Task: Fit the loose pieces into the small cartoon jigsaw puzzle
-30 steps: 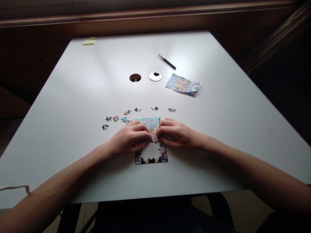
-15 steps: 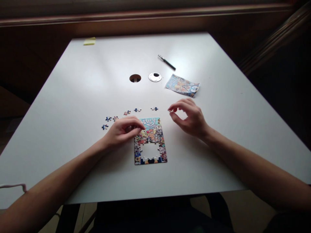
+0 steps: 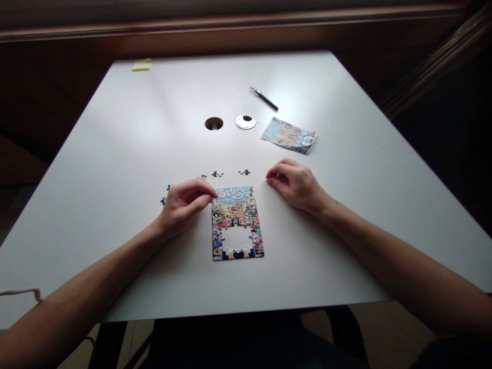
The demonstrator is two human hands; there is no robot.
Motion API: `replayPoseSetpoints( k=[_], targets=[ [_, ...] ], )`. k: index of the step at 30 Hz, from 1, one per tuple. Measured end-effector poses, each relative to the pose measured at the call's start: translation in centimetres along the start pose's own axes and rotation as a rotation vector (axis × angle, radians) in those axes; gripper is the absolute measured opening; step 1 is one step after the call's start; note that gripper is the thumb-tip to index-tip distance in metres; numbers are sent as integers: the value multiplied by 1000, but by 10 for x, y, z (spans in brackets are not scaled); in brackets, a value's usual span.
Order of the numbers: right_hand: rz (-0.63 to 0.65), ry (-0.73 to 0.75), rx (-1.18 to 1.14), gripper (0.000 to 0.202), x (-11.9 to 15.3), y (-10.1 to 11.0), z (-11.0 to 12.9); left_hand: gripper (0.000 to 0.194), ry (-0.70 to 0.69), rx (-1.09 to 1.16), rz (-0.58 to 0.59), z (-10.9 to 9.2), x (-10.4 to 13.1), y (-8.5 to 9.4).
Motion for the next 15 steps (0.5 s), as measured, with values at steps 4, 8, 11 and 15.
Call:
replayPoseSetpoints(
  k=[4,8,11,15],
  targets=[
    [-96,-68,-75,14,0,1,-3,7,50,57,-29,4,1,3],
    [-101,-76,-31,18,0,4,-4,7,54,103,-61,8,2,5],
    [-15,-39,23,13,0,5,-4,7,64,125,-65,8,3,5],
    [9,-57,11,8,0,5,-4,7,74,154,-61,8,3,5]
  ],
)
Point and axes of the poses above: each hand's wrist, its own x-axis away from the middle knuckle, its own y-axis out of the back of the hand, z = x × y, the point moved 1 cm from there along -x, towards the middle knuckle, and after that the axes turned 6 degrees about z, right-handed, at the moved point
